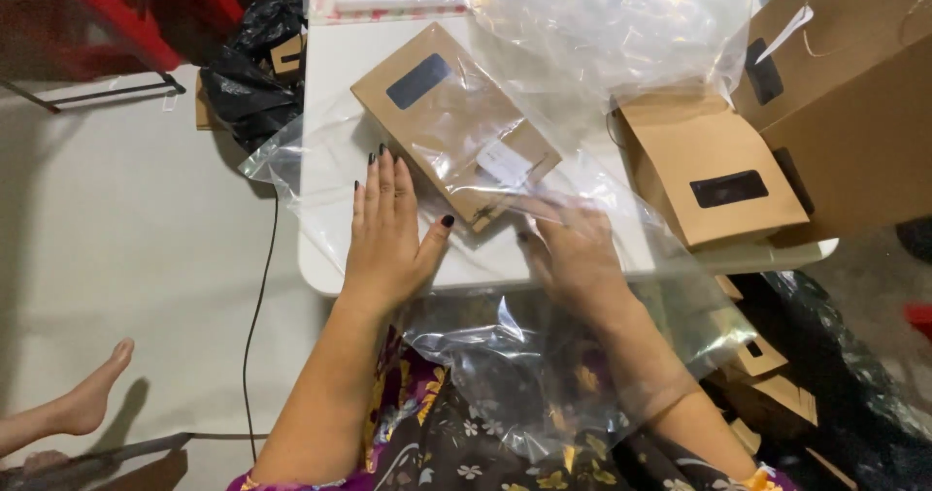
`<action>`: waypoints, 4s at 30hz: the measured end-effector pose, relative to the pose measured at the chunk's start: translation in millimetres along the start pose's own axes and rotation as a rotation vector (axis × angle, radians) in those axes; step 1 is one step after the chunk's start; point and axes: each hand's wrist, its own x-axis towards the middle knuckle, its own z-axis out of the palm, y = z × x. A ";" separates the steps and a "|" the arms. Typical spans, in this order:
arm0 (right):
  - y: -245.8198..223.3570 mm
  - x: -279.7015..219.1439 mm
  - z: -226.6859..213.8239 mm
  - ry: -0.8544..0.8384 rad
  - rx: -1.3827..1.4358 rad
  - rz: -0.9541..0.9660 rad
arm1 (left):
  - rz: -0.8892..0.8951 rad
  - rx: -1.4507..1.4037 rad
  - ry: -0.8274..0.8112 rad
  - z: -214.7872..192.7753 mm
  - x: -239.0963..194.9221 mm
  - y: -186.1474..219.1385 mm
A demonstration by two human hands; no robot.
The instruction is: Assembling small brown gift bags by threading string through holes and attaching 'Thank You' tags.
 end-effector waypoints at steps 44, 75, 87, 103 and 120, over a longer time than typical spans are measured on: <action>88.5 -114.6 -98.4 0.832 0.093 0.439 | 0.507 0.305 -0.174 66.4 16.0 75.4; 23.1 -161.4 -99.5 0.443 -0.072 -0.203 | 0.192 -1.219 -0.296 34.6 0.3 96.4; 55.0 -87.5 -75.2 0.255 0.923 0.424 | -0.109 -1.562 -0.347 35.0 -14.9 100.9; 41.1 -66.0 -10.0 0.329 1.302 0.655 | -0.180 -1.384 0.051 33.7 -18.3 57.6; 36.5 -78.6 -15.1 0.367 1.535 0.732 | 0.059 -1.233 0.227 22.0 -41.5 99.1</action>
